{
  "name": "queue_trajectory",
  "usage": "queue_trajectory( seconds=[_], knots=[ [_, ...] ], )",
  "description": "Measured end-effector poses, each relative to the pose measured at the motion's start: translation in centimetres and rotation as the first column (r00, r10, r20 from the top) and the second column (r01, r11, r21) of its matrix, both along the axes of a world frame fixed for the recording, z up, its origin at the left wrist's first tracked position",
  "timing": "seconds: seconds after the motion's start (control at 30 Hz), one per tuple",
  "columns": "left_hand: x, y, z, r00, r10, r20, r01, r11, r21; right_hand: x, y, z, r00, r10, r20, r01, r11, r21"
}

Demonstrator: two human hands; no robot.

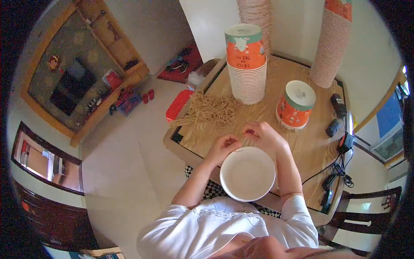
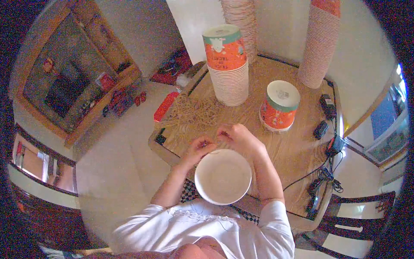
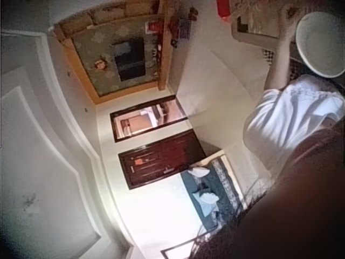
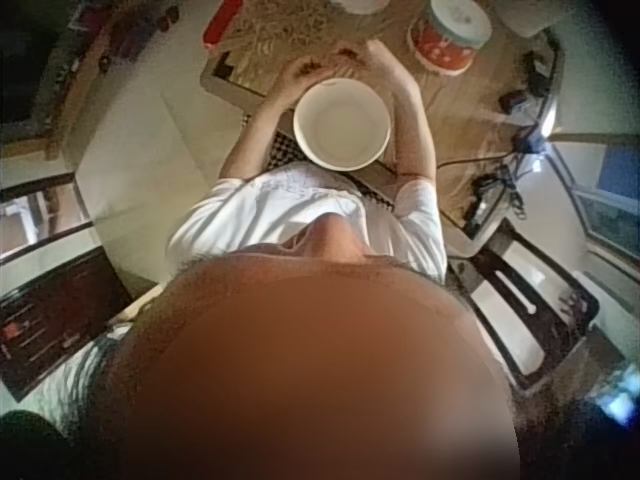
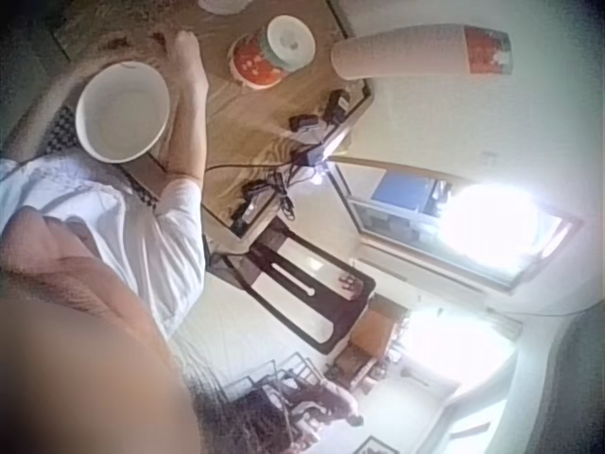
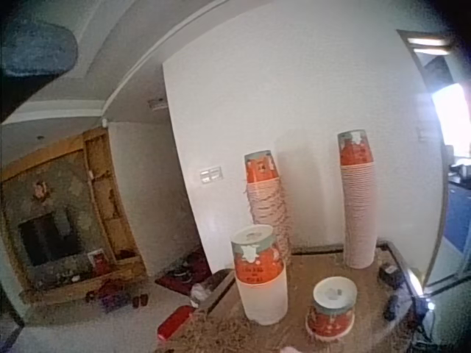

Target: Organizing rubber bands and preparing containers for packaging at a table.

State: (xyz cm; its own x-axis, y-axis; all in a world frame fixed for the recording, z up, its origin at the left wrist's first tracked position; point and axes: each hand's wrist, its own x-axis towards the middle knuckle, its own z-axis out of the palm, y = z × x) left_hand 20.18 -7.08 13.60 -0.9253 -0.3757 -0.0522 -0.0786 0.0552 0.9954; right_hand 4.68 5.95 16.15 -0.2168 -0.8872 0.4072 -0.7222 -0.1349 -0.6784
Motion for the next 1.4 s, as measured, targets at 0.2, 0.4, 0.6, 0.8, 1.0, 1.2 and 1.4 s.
queue_trajectory(
  seconds=[0.2, 0.4, 0.6, 0.8, 1.0, 1.2, 1.4],
  knots=[
    [0.5, -3.4, -1.2, 0.974, -0.208, -0.092, 0.198, 0.975, -0.103, -0.2, 0.2, 0.1, 0.999, -0.042, -0.035, 0.044, 0.996, 0.071],
    [-0.4, -3.7, -1.9, 0.970, -0.186, -0.159, 0.104, 0.900, -0.423, 0.2, -0.4, -0.5, 0.995, -0.057, -0.083, 0.067, 0.990, 0.125],
    [-1.5, -2.1, -1.6, 0.959, -0.211, -0.191, 0.043, 0.771, -0.636, 0.2, -0.7, -0.7, 0.988, -0.097, -0.121, 0.118, 0.976, 0.182],
    [-1.1, -2.4, -2.9, 0.990, -0.032, -0.136, 0.006, 0.982, -0.187, 0.4, -0.3, -0.2, 0.981, -0.143, -0.128, 0.161, 0.976, 0.145],
    [-0.9, -3.7, -3.0, 0.936, -0.197, -0.293, 0.016, 0.853, -0.522, -0.1, -0.7, -1.2, 0.977, -0.159, -0.140, 0.179, 0.974, 0.138],
    [-1.0, -2.6, -2.6, 0.960, -0.176, -0.217, 0.023, 0.824, -0.566, 0.1, -0.8, -0.9, 0.979, -0.147, -0.142, 0.167, 0.976, 0.139],
    [-1.3, -2.7, -2.7, 0.950, -0.199, -0.240, -0.003, 0.764, -0.645, 0.3, -0.7, -0.6, 0.980, -0.148, -0.136, 0.168, 0.974, 0.155]
  ],
)
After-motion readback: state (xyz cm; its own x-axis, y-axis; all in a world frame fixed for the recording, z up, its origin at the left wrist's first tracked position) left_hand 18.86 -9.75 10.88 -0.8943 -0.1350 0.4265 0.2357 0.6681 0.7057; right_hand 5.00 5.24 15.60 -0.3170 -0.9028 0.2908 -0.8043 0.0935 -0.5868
